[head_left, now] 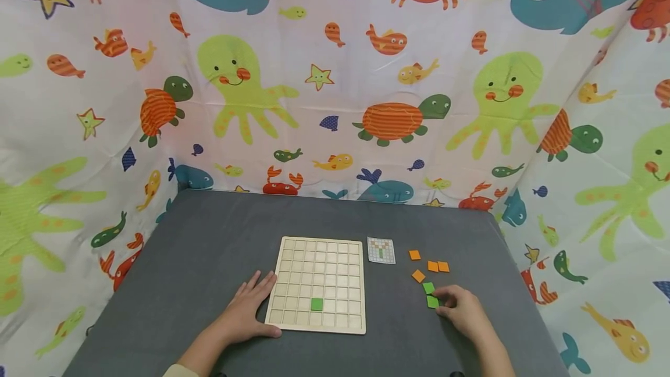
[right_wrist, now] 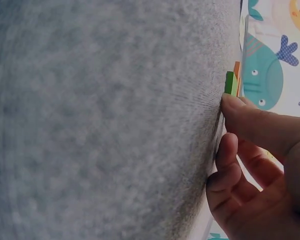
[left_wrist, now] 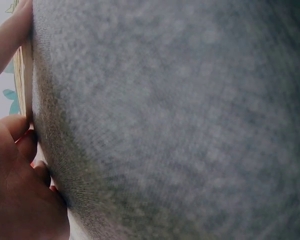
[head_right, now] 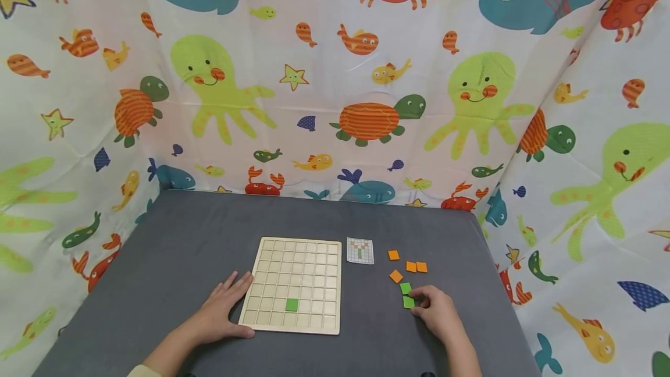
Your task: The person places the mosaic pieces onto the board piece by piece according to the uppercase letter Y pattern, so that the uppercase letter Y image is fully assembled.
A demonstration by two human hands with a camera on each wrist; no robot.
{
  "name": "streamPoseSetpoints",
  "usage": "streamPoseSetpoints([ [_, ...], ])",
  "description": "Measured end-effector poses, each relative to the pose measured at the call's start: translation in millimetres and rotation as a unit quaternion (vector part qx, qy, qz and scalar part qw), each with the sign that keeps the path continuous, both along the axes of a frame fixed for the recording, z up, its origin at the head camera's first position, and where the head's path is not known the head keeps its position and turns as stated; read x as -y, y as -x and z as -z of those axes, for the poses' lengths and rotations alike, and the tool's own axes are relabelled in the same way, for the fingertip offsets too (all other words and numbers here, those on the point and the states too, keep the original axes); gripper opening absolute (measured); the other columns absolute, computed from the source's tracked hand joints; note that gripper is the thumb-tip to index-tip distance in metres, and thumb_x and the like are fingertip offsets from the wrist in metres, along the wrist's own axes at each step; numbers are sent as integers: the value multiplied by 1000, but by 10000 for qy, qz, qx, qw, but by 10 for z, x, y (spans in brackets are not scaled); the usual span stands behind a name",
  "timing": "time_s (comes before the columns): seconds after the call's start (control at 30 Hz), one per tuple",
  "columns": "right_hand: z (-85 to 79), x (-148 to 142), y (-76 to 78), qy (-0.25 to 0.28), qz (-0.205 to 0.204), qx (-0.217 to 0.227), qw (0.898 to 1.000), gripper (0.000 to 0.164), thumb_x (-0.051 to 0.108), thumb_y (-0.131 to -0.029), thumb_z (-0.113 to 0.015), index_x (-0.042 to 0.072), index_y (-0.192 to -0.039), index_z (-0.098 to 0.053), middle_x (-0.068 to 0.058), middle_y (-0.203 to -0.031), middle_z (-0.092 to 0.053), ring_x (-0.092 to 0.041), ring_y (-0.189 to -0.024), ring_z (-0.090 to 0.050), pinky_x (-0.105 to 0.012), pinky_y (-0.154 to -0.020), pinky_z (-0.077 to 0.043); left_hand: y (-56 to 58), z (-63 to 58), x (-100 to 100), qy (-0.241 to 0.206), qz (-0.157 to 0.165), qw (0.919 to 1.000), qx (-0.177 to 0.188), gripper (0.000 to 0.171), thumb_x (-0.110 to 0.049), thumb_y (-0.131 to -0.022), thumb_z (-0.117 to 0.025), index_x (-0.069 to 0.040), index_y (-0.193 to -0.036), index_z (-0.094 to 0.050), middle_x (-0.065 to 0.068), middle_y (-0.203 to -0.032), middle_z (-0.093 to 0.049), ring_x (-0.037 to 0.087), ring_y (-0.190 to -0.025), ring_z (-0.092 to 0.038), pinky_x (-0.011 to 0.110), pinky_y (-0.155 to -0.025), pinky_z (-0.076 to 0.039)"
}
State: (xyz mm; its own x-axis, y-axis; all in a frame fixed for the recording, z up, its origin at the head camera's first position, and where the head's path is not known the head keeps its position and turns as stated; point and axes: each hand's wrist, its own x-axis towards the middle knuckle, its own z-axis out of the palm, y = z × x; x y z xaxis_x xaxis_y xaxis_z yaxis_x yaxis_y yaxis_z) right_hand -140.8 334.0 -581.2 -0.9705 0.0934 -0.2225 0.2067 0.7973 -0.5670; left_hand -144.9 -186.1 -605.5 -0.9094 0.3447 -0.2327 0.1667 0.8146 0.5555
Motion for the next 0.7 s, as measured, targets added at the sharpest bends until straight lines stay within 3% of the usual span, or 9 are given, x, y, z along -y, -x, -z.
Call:
streamPoseSetpoints([
  [0.23,29,-24,-4,-47,-196,85,9998,28,9,-79,-84,12,-106,-76,0,-90,-64,-15,-78,-55,-31,-65,-46,8,6,-12,-3,-19,10000,14,131,-73,-60,-83,-18,-162,-23,2,-169,-22,35,-157,-7,61,-123,-8],
  [0.47,5,-1,-39,58,-665,-157,9976,20,15,-81,-84,16,-99,-75,2,-99,-64,-11,-83,-60,-30,-71,-52,4,-2,-17,-65,-33,10000,-13,130,-73,-60,-83,-18,-162,-23,1,-169,-22,36,-157,-8,61,-123,-8],
  [0.6,-5,15,-65,235,-683,26,9974,33,24,-76,-89,15,-104,-75,3,-99,-66,-12,-84,-60,-29,-71,-51,1,-16,-8,-75,35,10000,-37,130,-74,-61,-82,-17,-162,-23,3,-169,-22,37,-157,-8,63,-122,-8],
  [0.7,-5,19,-91,326,-736,150,9966,38,20,-71,-92,15,-105,-75,2,-100,-67,-14,-88,-60,-30,-74,-52,3,-11,-7,-63,45,10000,-26,130,-74,-61,-82,-17,-162,-23,3,-169,-22,37,-157,-7,63,-122,-8],
])
